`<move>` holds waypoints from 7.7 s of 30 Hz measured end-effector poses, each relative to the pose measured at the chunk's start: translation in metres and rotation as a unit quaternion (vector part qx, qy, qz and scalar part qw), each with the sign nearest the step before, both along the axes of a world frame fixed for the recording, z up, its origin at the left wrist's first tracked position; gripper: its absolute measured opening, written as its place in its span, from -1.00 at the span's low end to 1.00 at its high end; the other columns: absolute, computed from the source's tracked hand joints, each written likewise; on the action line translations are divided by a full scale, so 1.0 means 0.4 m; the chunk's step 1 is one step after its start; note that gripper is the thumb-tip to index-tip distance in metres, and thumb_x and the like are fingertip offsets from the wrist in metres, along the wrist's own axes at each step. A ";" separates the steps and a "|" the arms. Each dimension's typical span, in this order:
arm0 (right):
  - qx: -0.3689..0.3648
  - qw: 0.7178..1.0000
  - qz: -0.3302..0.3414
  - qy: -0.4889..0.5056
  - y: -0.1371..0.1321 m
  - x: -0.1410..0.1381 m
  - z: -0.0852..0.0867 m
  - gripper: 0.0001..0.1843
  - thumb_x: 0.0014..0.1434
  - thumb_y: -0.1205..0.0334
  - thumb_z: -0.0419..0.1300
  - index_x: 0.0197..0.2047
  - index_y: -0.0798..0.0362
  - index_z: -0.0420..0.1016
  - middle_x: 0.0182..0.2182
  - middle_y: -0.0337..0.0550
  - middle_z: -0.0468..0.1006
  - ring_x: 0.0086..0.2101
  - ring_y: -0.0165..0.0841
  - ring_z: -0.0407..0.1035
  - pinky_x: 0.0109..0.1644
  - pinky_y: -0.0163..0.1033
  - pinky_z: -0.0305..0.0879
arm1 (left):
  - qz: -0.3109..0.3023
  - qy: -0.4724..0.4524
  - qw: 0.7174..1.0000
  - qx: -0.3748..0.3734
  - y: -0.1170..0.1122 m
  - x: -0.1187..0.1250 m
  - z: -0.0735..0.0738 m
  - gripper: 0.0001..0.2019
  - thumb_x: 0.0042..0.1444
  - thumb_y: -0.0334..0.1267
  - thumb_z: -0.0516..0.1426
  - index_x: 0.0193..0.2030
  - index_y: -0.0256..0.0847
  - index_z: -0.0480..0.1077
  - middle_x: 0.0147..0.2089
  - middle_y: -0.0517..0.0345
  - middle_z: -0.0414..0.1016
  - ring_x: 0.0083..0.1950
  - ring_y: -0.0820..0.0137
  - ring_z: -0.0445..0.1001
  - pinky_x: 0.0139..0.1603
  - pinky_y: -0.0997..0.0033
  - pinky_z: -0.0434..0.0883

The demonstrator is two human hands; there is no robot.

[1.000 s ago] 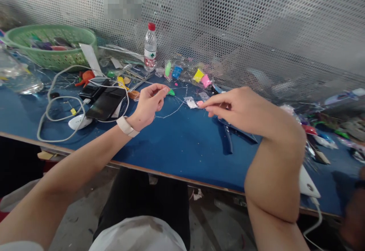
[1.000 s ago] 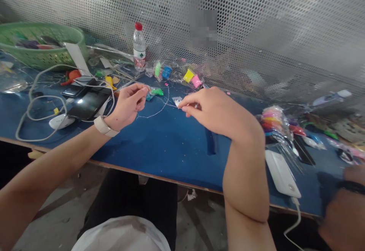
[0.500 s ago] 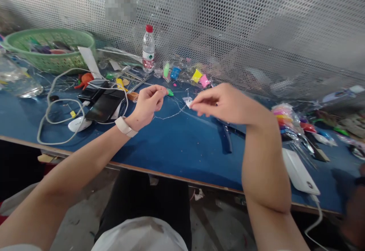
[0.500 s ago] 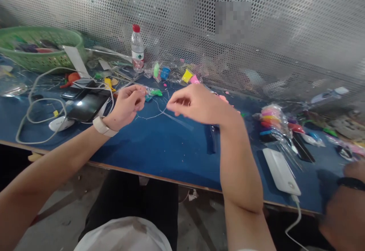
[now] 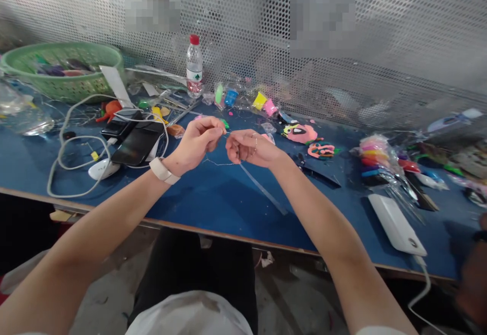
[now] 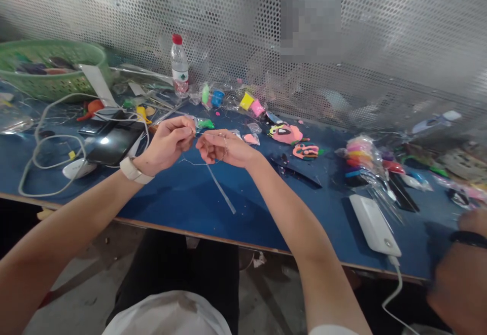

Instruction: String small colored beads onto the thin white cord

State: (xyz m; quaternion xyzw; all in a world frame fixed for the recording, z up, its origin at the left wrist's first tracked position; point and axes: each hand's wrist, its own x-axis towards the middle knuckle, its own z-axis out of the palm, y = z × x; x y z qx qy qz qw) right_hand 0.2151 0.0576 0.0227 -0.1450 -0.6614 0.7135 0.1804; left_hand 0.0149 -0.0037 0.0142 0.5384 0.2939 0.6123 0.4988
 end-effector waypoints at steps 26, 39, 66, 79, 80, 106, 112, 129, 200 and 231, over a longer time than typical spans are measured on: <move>0.060 0.994 -0.080 0.042 0.032 0.029 0.006 -0.57 0.28 -0.12 0.55 -0.13 0.02 0.57 -0.41 -0.34 0.61 -0.37 -0.41 0.62 -0.27 -0.33 0.51 | 0.059 0.058 0.996 0.015 0.001 0.000 -0.014 -0.54 0.19 0.16 0.49 -0.30 -0.14 0.48 -0.56 0.35 0.18 -0.59 0.57 0.06 -0.58 0.47 0.02; 0.162 0.986 -0.022 0.022 0.058 0.091 0.079 -0.60 0.37 -0.15 0.47 -0.12 0.06 0.77 -0.35 -0.14 0.70 -0.32 -0.35 0.58 -0.21 -0.26 0.46 | -0.093 0.038 0.995 -0.020 -0.008 0.007 -0.004 -0.51 0.13 0.14 0.54 -0.32 -0.21 0.50 -0.56 0.43 0.12 -0.60 0.63 0.02 -0.61 0.54 0.00; 0.654 0.645 -0.221 -0.329 -0.224 -0.008 0.185 -0.61 0.55 0.37 0.02 -0.07 0.08 0.71 -0.28 -0.03 0.61 -0.35 -0.25 0.40 -0.20 -0.12 0.16 | 0.053 -0.022 0.998 -0.041 -0.024 0.014 0.017 -0.54 0.14 0.08 0.54 -0.32 -0.19 0.48 -0.59 0.41 0.13 -0.61 0.61 0.03 -0.62 0.52 0.00; 0.525 0.737 -0.358 -0.231 -0.116 -0.027 0.103 -0.63 0.62 0.15 0.08 0.00 0.04 0.74 -0.36 -0.06 0.70 -0.37 -0.21 0.56 -0.14 -0.13 0.33 | -0.002 -0.067 0.996 -0.066 -0.029 0.016 0.026 -0.55 0.21 -0.01 0.52 -0.35 -0.19 0.40 -0.55 0.44 0.09 -0.60 0.64 -0.03 -0.63 0.58 -0.02; 0.521 0.741 -0.356 -0.231 -0.111 -0.026 0.100 -0.59 0.64 0.10 0.06 -0.04 0.05 0.72 -0.40 -0.07 0.67 -0.38 -0.22 0.55 -0.17 -0.14 0.32 | -0.002 -0.062 0.996 -0.064 -0.027 0.015 0.024 -0.55 0.20 0.00 0.52 -0.35 -0.19 0.40 -0.56 0.44 0.09 -0.60 0.64 -0.03 -0.63 0.57 -0.02; 0.150 0.983 0.021 -0.108 0.009 0.084 0.141 -0.52 0.32 -0.21 0.51 -0.10 0.10 0.73 -0.33 -0.09 0.75 -0.40 -0.38 0.57 -0.31 -0.28 0.50 | -0.088 -0.008 0.996 -0.005 -0.031 0.008 0.014 -0.48 0.12 0.14 0.54 -0.36 -0.18 0.42 -0.48 0.38 0.18 -0.58 0.65 -0.01 -0.63 0.55 -0.03; 0.155 0.985 -0.047 -0.056 0.004 0.077 0.139 -0.47 0.32 -0.29 0.48 -0.19 0.08 0.67 -0.49 -0.26 0.60 -0.53 -0.47 0.38 -0.48 -0.34 0.25 | -0.119 0.006 0.992 -0.029 -0.036 0.019 0.008 -0.50 0.14 0.15 0.53 -0.34 -0.18 0.44 -0.50 0.39 0.16 -0.59 0.64 -0.01 -0.62 0.55 -0.01; 0.501 0.836 -0.008 -0.225 -0.106 0.120 0.265 -0.76 0.50 0.12 0.28 -0.01 -0.04 0.80 -0.16 -0.12 0.71 -0.23 -0.30 0.51 -0.09 -0.13 0.36 | -0.073 0.203 0.976 0.006 -0.036 0.004 0.021 -0.64 0.22 0.01 0.50 -0.30 -0.22 0.59 -0.58 0.33 0.28 -0.61 0.61 0.09 -0.62 0.50 0.02; 0.584 0.735 -0.308 -0.155 -0.134 0.008 0.121 -0.69 0.51 0.39 0.08 -0.20 0.01 0.61 -0.19 -0.08 0.52 -0.21 -0.25 0.43 -0.11 -0.12 0.33 | -0.053 -0.029 0.995 -0.085 -0.019 -0.012 0.024 -0.56 0.18 -0.07 0.54 -0.37 -0.21 0.41 -0.53 0.43 0.10 -0.60 0.66 -0.04 -0.64 0.52 -0.08; 0.244 0.955 -0.099 -0.139 -0.020 0.058 0.159 -0.60 0.28 -0.14 0.52 -0.24 0.04 0.66 -0.42 -0.17 0.69 -0.41 -0.39 0.49 -0.29 -0.26 0.43 | -0.125 0.047 0.989 -0.061 -0.030 0.017 0.002 -0.53 0.12 0.12 0.55 -0.31 -0.21 0.52 -0.56 0.43 0.12 -0.61 0.65 -0.03 -0.63 0.51 -0.08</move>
